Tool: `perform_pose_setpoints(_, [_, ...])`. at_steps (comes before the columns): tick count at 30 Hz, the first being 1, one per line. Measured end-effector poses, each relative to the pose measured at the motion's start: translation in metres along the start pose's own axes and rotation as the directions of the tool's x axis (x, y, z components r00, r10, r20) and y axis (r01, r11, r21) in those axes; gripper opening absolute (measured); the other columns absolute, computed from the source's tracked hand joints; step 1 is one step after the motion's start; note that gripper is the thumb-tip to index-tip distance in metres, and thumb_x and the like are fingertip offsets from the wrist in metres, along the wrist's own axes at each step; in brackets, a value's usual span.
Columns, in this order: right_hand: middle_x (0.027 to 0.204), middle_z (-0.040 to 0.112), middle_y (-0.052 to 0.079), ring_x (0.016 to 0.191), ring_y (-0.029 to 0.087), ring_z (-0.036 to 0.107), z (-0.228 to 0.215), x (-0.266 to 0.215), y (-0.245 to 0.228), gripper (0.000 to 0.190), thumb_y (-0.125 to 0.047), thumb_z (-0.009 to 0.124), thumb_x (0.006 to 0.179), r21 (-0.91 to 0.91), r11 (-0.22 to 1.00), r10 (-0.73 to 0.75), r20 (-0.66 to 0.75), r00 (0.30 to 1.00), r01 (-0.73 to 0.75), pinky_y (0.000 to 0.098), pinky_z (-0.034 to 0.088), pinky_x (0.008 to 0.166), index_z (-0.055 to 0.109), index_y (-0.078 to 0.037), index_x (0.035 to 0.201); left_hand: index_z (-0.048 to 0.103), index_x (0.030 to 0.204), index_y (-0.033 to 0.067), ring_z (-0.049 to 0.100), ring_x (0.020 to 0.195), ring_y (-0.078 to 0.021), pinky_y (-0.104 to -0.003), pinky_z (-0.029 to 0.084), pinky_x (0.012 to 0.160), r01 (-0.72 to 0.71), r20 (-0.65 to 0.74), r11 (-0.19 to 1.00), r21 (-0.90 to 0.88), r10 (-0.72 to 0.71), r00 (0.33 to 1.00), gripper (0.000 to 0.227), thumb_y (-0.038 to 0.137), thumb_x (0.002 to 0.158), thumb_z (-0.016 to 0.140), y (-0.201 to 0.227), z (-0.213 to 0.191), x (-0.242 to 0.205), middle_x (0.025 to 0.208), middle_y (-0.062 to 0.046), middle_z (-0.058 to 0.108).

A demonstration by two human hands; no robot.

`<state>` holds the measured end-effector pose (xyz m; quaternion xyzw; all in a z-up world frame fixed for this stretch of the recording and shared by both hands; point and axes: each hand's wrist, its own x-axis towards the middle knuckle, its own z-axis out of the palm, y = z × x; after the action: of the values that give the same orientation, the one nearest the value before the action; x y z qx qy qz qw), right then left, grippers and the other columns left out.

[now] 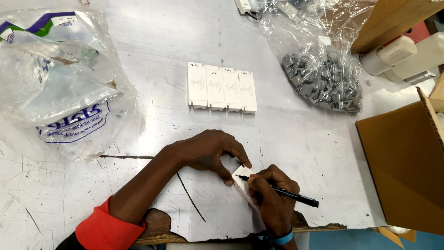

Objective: The person writes labels on white plastic electrical components using a black marker and organizes them in a row on a workstation.

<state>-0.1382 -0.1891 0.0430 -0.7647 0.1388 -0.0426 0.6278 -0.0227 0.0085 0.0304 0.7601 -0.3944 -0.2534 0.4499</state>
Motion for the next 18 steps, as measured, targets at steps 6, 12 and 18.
perform_pose_setpoints(6, [0.05, 0.059, 0.009, 0.038, 0.011, 0.048, 0.0017, -0.0006, -0.0016, 0.017, -0.003, 0.068, 0.081, 0.018, 1.0, 0.018, -0.005, 1.0, -0.018, 0.0266, 0.035, 0.035, 0.064, 0.005, 0.067, 0.078, 0.114, 0.0317, 0.068, 0.102, -0.0172, -0.034, 0.057, 0.087, 0.001, 0.018, 0.999, 0.034, -0.001, 1.0, 0.058, 0.03, 0.058, 0.093, -0.0004, -0.0001, 0.0013, 0.107, 0.005, 0.076])
perform_pose_setpoints(12, [0.051, 0.061, 0.01, 0.037, 0.012, 0.05, 0.0032, 0.0005, -0.0045, 0.015, -0.003, 0.068, 0.08, 0.002, 1.0, 0.023, -0.045, 0.999, -0.023, 0.0269, 0.037, 0.035, 0.066, 0.005, 0.067, 0.079, 0.113, 0.0318, 0.069, 0.103, -0.0157, -0.032, 0.057, 0.088, 0.033, 0.026, 0.999, 0.005, -0.033, 0.999, 0.058, 0.031, 0.057, 0.093, -0.001, 0.0008, 0.0016, 0.106, 0.006, 0.076])
perform_pose_setpoints(18, [0.052, 0.06, 0.009, 0.039, 0.011, 0.05, 0.0049, 0.0, -0.0051, 0.014, -0.002, 0.067, 0.081, 0.013, 1.0, 0.026, -0.029, 0.999, -0.025, 0.0264, 0.036, 0.036, 0.067, 0.004, 0.068, 0.079, 0.113, 0.0318, 0.069, 0.101, -0.0161, -0.033, 0.057, 0.087, 0.03, 0.024, 0.999, 0.022, -0.03, 0.999, 0.058, 0.031, 0.057, 0.093, -0.0014, 0.0015, 0.0025, 0.104, 0.006, 0.076])
